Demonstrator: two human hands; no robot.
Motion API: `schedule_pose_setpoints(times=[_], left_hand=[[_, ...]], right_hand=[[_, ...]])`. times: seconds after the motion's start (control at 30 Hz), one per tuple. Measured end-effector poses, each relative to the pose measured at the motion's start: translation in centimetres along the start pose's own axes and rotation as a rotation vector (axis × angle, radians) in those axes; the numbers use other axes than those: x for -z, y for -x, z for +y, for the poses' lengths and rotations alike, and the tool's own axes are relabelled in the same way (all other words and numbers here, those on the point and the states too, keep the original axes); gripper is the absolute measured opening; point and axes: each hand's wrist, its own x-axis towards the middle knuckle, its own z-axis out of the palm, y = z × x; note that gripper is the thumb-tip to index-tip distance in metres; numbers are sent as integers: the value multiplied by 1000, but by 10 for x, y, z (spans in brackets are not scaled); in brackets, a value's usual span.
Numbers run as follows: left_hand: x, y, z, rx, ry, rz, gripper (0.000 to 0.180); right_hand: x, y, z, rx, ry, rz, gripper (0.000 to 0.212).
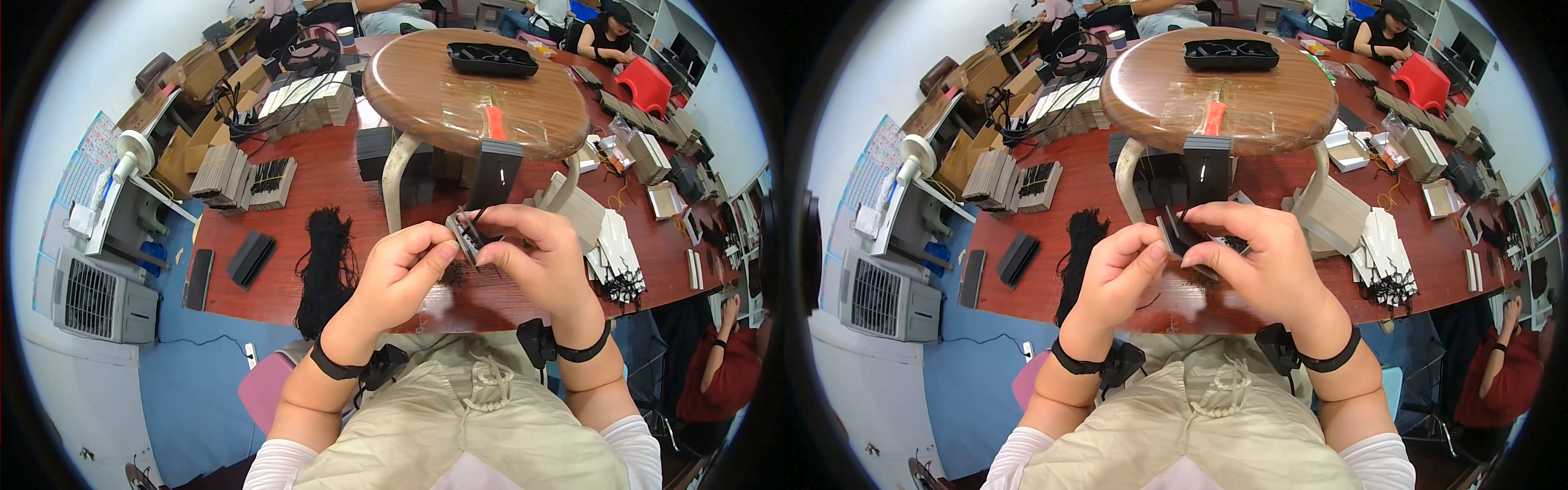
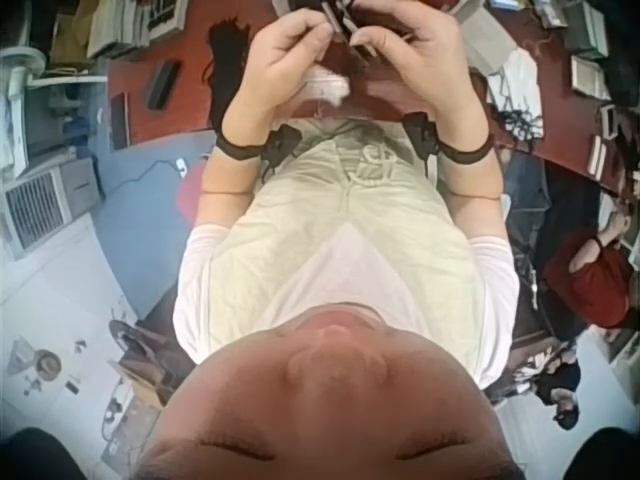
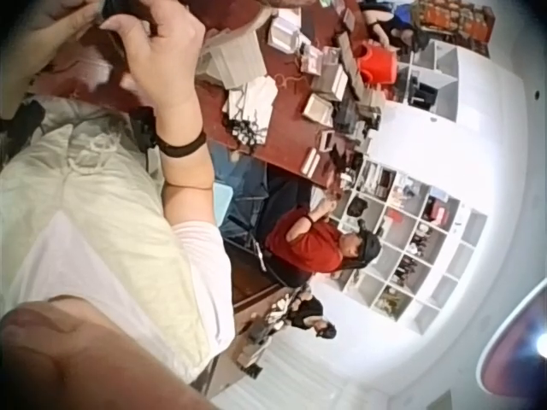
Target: Stringing elastic cords through cardboard tags.
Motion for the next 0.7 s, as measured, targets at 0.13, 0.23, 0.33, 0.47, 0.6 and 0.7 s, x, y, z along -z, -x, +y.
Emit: schedule_pose_setpoints(times=[0.13,0.23,0.33,0.47,0.6,0.7], left_hand=[[2,-2,0,-21,11,14,12],[0,-2,2,-53,-32,-2,12],[2,-1,-3,0,81,8,13],[1,-1,0,-45,45,14,13],[0,0,4,-25,7,-5,13],[0,1,4,22,17,9,14]], right_hand=[[2,-6,-21,-101,-139,200,16],[4,-16,-27,244,355,262,13],[1,-25,-18,372,399,365,14],[-4,-25,-19,373,498,468,17],[-9,-27,-20,398,547,534,16],[-10,-29,-19,226,513,557,16]])
